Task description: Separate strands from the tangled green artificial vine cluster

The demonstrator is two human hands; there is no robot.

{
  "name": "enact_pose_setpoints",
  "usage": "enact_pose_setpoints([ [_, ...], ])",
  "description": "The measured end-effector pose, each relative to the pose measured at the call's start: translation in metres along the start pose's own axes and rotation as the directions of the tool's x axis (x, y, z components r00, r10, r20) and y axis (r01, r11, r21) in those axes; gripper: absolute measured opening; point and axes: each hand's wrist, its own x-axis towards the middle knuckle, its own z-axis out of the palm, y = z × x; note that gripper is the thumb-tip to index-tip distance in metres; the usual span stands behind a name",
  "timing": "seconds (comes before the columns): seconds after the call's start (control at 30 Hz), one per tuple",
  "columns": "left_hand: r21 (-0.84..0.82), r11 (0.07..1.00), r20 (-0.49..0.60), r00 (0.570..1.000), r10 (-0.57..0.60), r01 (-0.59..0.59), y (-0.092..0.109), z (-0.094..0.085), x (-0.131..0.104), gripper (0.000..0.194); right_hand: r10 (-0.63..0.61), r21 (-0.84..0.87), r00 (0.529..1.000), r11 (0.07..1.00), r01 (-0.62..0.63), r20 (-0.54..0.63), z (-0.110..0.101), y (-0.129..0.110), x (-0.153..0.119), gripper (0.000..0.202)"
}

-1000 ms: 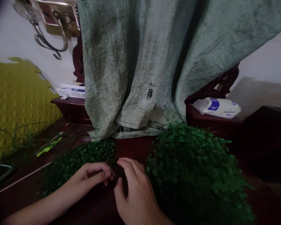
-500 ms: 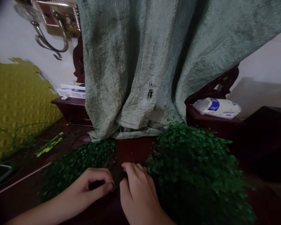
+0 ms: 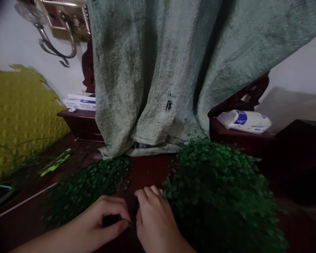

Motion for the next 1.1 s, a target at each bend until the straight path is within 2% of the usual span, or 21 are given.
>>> enact_pose_setpoints([
  [0.13,0.039,0.999,-0.007,1.000,0.015,-0.014,0.001,0.001,-0.001,0.017,-0.006,-0.051,0.999,0.999,0.007,0.035,-0.001,0.000,0.000,0.033],
  [0.33,0.052,0.999,-0.052,0.999,0.007,-0.004,-0.006,-0.002,0.001,0.022,-0.033,-0.109,0.999,0.993,0.036,0.027,-0.001,0.000,-0.001,0.030],
  [0.43,0.161,0.986,-0.049,0.998,0.049,-0.040,-0.010,-0.004,0.001,0.022,-0.041,-0.133,0.999,0.990,0.044,0.027,-0.001,-0.001,-0.002,0.028],
  [0.57,0.412,0.898,0.053,0.987,0.149,-0.158,-0.013,-0.003,-0.002,0.029,-0.038,-0.164,0.999,0.986,0.040,0.013,0.002,-0.001,-0.003,0.026],
  [0.77,0.564,0.790,0.192,0.969,0.157,-0.240,-0.011,0.000,-0.001,0.028,-0.044,-0.169,0.999,0.985,0.045,0.011,0.005,0.001,-0.003,0.027],
  [1.0,0.636,0.714,0.154,0.955,0.254,-0.293,-0.019,0.005,-0.001,0.011,-0.122,-0.037,0.991,0.992,0.121,-0.049,0.004,0.001,-0.003,0.029],
  [1.1,0.672,0.665,0.137,0.938,0.318,-0.324,-0.024,0.008,-0.001,0.019,-0.141,0.023,0.987,0.989,0.143,-0.077,0.003,0.001,-0.004,0.028],
])
